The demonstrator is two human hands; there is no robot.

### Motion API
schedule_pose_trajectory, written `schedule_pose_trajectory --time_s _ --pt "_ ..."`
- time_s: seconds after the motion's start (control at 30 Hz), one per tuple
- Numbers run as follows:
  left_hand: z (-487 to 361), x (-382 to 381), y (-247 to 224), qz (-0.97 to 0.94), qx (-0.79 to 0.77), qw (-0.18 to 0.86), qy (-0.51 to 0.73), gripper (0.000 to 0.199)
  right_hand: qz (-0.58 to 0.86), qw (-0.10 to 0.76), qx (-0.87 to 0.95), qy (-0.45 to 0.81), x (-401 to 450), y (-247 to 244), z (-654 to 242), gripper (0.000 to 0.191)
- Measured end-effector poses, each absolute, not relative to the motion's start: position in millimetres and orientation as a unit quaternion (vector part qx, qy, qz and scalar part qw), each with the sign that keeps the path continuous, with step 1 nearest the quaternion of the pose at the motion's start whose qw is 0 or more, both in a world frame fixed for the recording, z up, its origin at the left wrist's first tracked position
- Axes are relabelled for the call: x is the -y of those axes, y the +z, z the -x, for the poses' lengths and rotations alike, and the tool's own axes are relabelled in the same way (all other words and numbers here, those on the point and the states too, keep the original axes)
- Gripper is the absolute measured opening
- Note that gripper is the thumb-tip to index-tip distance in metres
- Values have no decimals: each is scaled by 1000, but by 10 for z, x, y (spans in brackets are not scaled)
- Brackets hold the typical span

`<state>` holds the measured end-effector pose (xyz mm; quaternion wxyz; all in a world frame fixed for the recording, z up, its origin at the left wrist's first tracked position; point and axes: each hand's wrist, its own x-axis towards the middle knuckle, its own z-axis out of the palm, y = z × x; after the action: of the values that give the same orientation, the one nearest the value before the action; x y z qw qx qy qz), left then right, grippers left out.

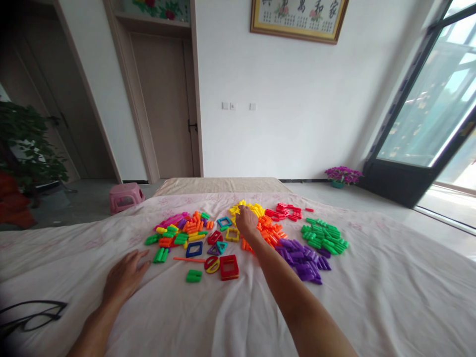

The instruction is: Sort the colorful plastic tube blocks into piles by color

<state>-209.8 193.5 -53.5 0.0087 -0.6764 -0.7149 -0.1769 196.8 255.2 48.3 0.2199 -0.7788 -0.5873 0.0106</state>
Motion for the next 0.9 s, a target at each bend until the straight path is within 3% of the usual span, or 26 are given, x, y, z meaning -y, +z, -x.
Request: schedule_pose_trajectory --time_s 0.17,0.3,0.53,0.77,0.9 --pt "2097 -1934 -536 675 716 12 -176 50 698 181 692 49 -2537 332 -1614 33" --pt "2099 -1932 -538 675 715 18 -181 50 628 128 767 28 -2579 235 -1254 38" --pt "2092 -1934 -544 673 715 11 -188 50 616 48 786 1 -2721 162 -952 37" --pt "2093 -1944 -538 672 718 9 -181 50 631 62 773 -11 -2660 159 -931 31" --pt "2111 -1946 -548 679 713 12 -177 50 629 123 768 2 -2575 220 -1073 35"
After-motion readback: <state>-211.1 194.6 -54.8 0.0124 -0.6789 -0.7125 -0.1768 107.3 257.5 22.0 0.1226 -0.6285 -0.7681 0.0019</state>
